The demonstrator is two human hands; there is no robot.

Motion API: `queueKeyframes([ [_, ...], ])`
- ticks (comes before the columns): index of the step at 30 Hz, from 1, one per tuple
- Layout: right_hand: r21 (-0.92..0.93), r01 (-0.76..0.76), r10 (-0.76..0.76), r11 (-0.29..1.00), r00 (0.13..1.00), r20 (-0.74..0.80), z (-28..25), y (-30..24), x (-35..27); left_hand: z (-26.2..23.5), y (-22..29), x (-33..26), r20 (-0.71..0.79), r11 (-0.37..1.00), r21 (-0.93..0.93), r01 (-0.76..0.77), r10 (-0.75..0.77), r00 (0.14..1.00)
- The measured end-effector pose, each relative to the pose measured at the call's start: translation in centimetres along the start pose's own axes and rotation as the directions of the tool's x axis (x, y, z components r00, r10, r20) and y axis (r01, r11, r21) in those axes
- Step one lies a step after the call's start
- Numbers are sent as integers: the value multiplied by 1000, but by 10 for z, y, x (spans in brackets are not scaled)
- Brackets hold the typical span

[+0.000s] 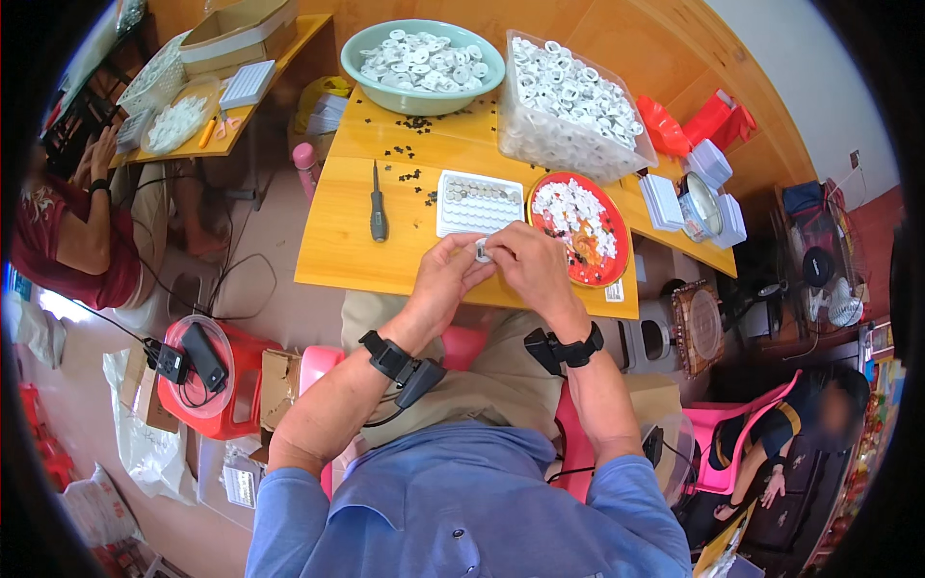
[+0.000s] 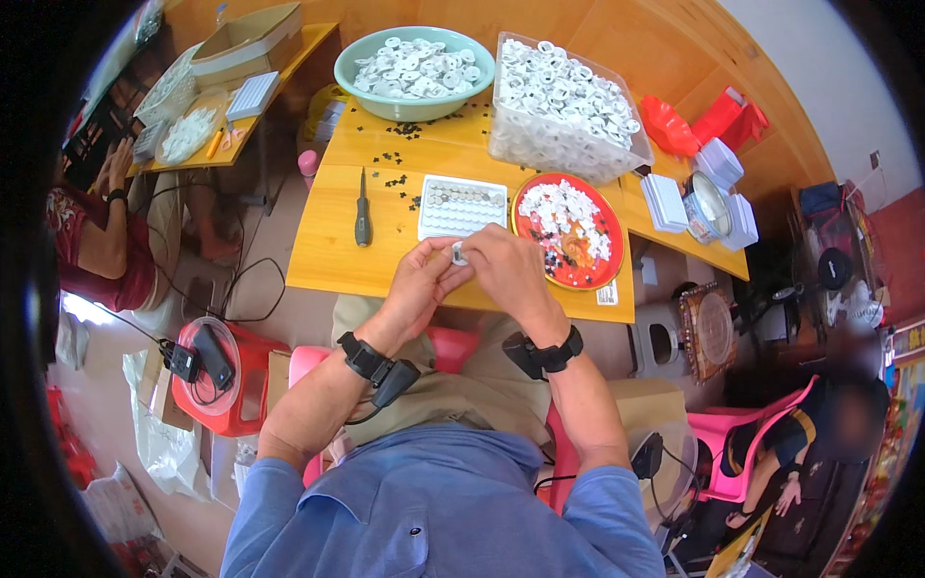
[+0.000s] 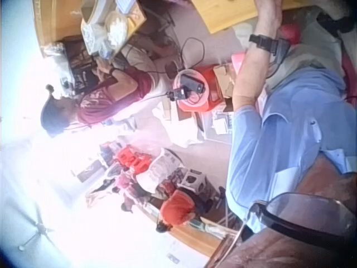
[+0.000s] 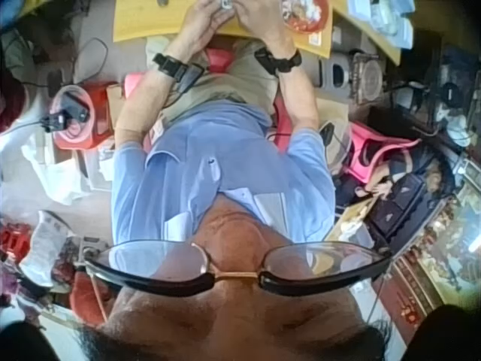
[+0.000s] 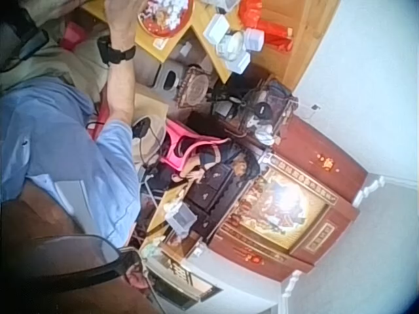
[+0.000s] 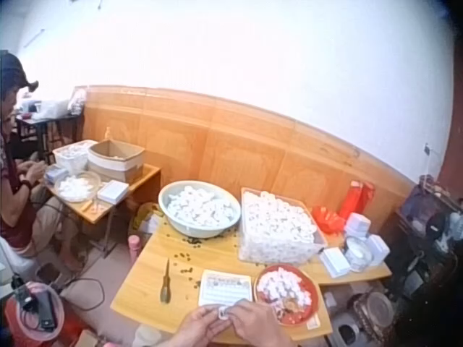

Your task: The recorder is assembling small white plastic shoe components by hand, inserting black circular pieces into them and organizing them in a tray.

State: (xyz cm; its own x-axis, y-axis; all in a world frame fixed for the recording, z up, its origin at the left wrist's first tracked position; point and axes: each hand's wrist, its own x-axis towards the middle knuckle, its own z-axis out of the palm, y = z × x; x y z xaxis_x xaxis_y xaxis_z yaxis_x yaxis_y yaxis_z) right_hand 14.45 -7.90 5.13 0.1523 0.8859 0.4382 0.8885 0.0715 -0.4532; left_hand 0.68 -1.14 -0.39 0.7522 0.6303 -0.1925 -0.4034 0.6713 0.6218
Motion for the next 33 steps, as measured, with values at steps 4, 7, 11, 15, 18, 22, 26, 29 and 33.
queueKeyframes([
  [4, 3, -113, 113, 994, 994, 5, 2, -4, -3, 0, -4, 2, 6, 993, 110, -52, 51, 999],
  [7, 81, -190, 192, 978, 981, -13, 5, -4, -2, -3, -3, 3, -9, 992, 119, -47, 48, 999],
  [11, 273, -392, 376, 878, 920, 109, 6, 2, -3, -1, -1, 3, 17, 991, 128, -26, 24, 1000],
  [15, 449, -430, 398, 783, 902, 167, 8, 11, -6, 1, 1, 2, 15, 990, 138, -1, -1, 1000],
  [18, 423, -464, 433, 779, 885, 173, -4, 10, -6, 8, 0, -3, -15, 978, 207, 16, -13, 1000],
  [22, 253, -388, 402, 886, 916, -2, -29, 42, -8, 12, 1, -6, -50, 953, 301, 42, -29, 998],
  [26, -79, -556, 536, 827, 823, -187, -60, 82, -18, 15, 6, -8, -69, 929, 360, 85, -64, 996],
  [29, -129, -564, 529, 816, 817, -230, -54, 113, -26, 16, 5, -7, -56, 902, 421, 93, -76, 996],
  [33, -132, -499, 481, 857, 864, -148, -43, 113, -22, 15, 5, -7, -62, 927, 364, 85, -67, 996],
])
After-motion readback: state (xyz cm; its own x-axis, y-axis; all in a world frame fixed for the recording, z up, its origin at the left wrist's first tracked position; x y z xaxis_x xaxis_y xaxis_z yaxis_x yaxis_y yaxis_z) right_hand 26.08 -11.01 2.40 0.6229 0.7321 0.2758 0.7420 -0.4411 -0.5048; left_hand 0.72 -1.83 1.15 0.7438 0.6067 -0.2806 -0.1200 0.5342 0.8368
